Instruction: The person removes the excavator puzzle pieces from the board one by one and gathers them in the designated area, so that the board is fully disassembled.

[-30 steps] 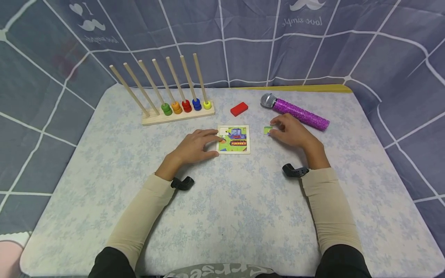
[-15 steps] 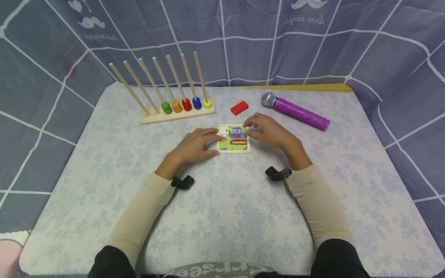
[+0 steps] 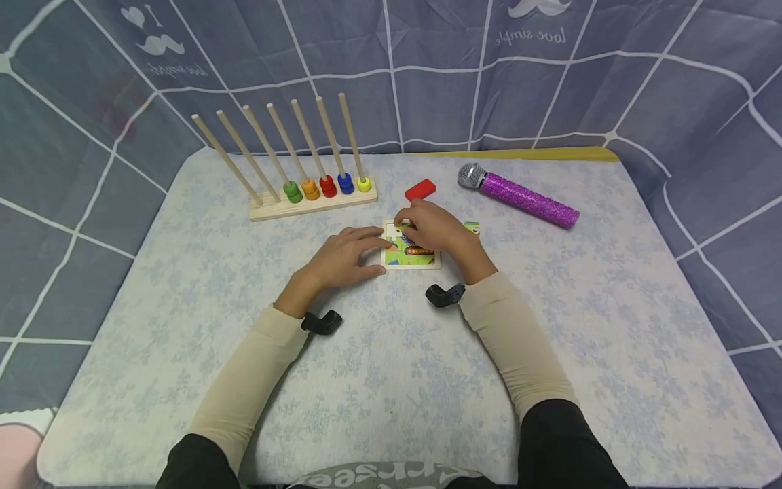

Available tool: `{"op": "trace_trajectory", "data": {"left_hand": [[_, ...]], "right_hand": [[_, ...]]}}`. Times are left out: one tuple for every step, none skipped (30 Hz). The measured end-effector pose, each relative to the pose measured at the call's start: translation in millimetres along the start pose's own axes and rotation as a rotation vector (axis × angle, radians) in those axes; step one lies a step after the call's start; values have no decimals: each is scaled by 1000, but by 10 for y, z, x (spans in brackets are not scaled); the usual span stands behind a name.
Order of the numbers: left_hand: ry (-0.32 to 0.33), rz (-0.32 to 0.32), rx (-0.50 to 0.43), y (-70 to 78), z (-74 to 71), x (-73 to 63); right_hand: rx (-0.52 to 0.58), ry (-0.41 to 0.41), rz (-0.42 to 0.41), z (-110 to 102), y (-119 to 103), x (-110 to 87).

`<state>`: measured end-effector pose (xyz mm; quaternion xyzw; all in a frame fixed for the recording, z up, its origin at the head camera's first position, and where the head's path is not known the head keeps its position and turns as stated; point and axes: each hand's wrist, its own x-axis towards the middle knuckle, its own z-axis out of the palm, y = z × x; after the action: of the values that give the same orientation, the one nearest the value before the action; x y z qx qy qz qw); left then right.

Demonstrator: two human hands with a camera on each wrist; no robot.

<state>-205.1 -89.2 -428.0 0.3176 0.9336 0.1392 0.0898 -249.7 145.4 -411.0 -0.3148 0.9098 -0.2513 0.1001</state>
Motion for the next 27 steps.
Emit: {"op": "trace_trajectory", "data": {"left_hand": [[-1, 2, -2, -1, 2, 1], [-2, 3, -4, -2, 5, 1], [-3, 5, -4, -3, 8, 2], [-3, 6, -5, -3, 10, 1], [-4, 6, -6, -3, 10, 0], [-5, 5, -6, -2, 9, -2], [-6, 5, -6, -2, 7, -2], [-5, 4, -4, -1, 5, -4], [-5, 2, -3, -1, 2, -5], [-6, 0, -3, -1, 0, -6], [-6, -1, -4, 0, -1, -5], [-6, -1, -5, -1, 0, -3], [-6, -1, -5, 0, 0, -2], [-7, -1, -5, -2, 2, -1], [-8, 0, -5, -2, 4, 1], [-9, 0, -5, -3, 7, 4], [-10, 1, -5, -3, 10, 7], [-11, 1, -3, -4, 12, 9], [-12, 1, -1, -5, 14, 11], [-12, 1, 0, -6, 16, 13], [-11, 1, -1, -6, 16, 13], [-9, 2, -1, -7, 16, 14], [-7, 2, -1, -7, 14, 13], [-5, 2, 1, -9, 13, 12], [-3, 3, 2, -10, 13, 10], [-2, 3, 5, -12, 14, 9], [-1, 4, 8, -14, 14, 9]], "right_hand": [[-15, -1, 11, 10, -10, 8], [-26, -2, 21, 17, -20, 13], [-36, -2, 33, 24, -26, 17], [-45, -3, 42, 30, -32, 18], [-51, -3, 50, 36, -35, 18], [-53, -2, 58, 38, -39, 19], [-51, -1, 66, 38, -47, 17], [-49, 0, 69, 40, -44, 22], [-45, -2, 75, 44, -38, 28], [-37, -3, 76, 45, -31, 35], [-35, -3, 77, 46, -25, 44], [-33, -6, 78, 47, -19, 50], [-29, -7, 82, 48, -15, 56], [-28, -9, 86, 51, -7, 64], [-30, -10, 93, 51, -9, 65], [-31, -10, 101, 51, -12, 67], [-31, -12, 111, 50, -17, 66], [-30, -12, 119, 49, -19, 66], [-28, -12, 126, 48, -25, 63], [-31, -12, 125, 47, -29, 60], [-36, -11, 121, 45, -35, 55], [-40, -9, 115, 44, -39, 52], [-47, -6, 105, 43, -43, 46], [-55, -3, 92, 41, -45, 40], [-62, 1, 79, 41, -49, 33], [-71, 6, 66, 41, -50, 29], [-78, 10, 53, 41, -49, 24]]}}
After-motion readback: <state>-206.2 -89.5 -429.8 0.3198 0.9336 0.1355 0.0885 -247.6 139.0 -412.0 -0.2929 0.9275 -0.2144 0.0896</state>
